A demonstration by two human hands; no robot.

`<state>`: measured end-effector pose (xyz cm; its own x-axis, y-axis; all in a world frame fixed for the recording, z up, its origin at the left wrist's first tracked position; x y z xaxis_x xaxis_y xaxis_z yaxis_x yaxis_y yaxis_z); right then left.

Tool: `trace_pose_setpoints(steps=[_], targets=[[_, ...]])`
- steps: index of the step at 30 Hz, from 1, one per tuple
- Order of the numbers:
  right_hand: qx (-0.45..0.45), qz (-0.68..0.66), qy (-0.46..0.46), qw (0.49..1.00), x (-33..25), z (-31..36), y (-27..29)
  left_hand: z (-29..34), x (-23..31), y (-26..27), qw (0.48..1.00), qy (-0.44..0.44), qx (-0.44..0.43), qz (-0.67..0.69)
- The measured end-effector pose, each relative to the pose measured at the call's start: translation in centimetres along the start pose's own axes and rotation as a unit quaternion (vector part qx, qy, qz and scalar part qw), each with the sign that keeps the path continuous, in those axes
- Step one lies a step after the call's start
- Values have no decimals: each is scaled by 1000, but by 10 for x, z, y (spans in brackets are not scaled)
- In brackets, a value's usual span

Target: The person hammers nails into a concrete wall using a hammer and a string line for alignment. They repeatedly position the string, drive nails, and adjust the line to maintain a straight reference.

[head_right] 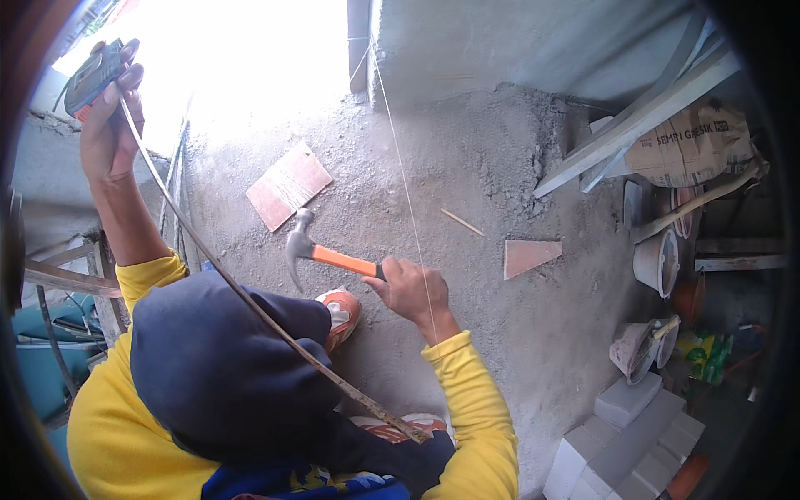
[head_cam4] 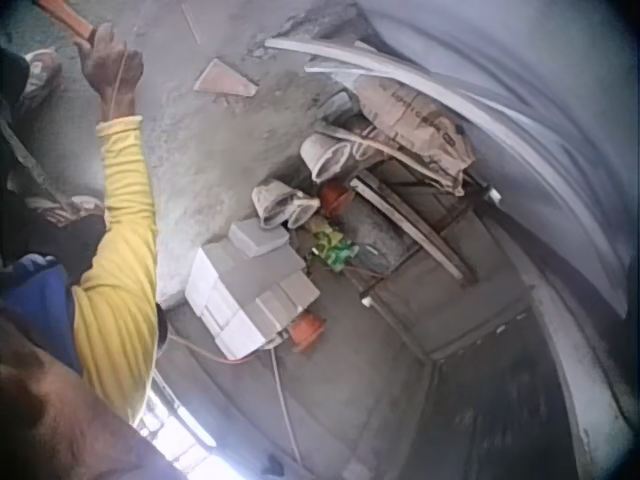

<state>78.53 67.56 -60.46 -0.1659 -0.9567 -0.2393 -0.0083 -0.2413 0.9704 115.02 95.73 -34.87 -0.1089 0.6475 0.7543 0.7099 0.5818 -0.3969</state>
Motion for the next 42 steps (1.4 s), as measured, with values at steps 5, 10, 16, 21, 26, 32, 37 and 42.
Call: trace_pose_setpoints(steps=[5, 10, 16, 21, 26, 32, 37, 42], targets=[[-73, -10, -173, 982, 39, 12, -38, -4, 20, 5, 998, -20, -41, 35], [-23, -86, -263, 961, 71, 53, -31, 12, -21, 15, 999, 15, -23, 39], [137, -93, -294, 941, 139, -13, -27, 2, -23, 2, 1000, 27, -8, -7], [73, -99, -335, 934, 185, -6, -41, 13, -54, 14, 995, 74, 41, -57], [62, -93, -332, 937, 170, 12, -32, 40, -74, 13, 972, 170, 115, -111], [18, -183, -413, 892, 182, 90, -15, 88, -141, -13, 907, 373, 104, -163], [31, -110, -380, 918, 184, 124, -21, 116, -183, -26, 899, 414, 81, -117], [17, -103, -339, 935, 158, 130, 2, 127, -182, -34, 894, 425, 85, -117]])
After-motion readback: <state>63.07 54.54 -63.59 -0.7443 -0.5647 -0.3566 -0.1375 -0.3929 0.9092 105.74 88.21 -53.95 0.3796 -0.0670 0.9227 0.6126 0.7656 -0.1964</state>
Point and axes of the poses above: each hand's wrist, its own z-axis away from the middle knuckle, its own y-axis out of the back of the hand, x = y × z, the point moved 6 cm from there along -z, towards the middle knuckle, and after that the axes turned 6 degrees about z, right-handed, at the moved point
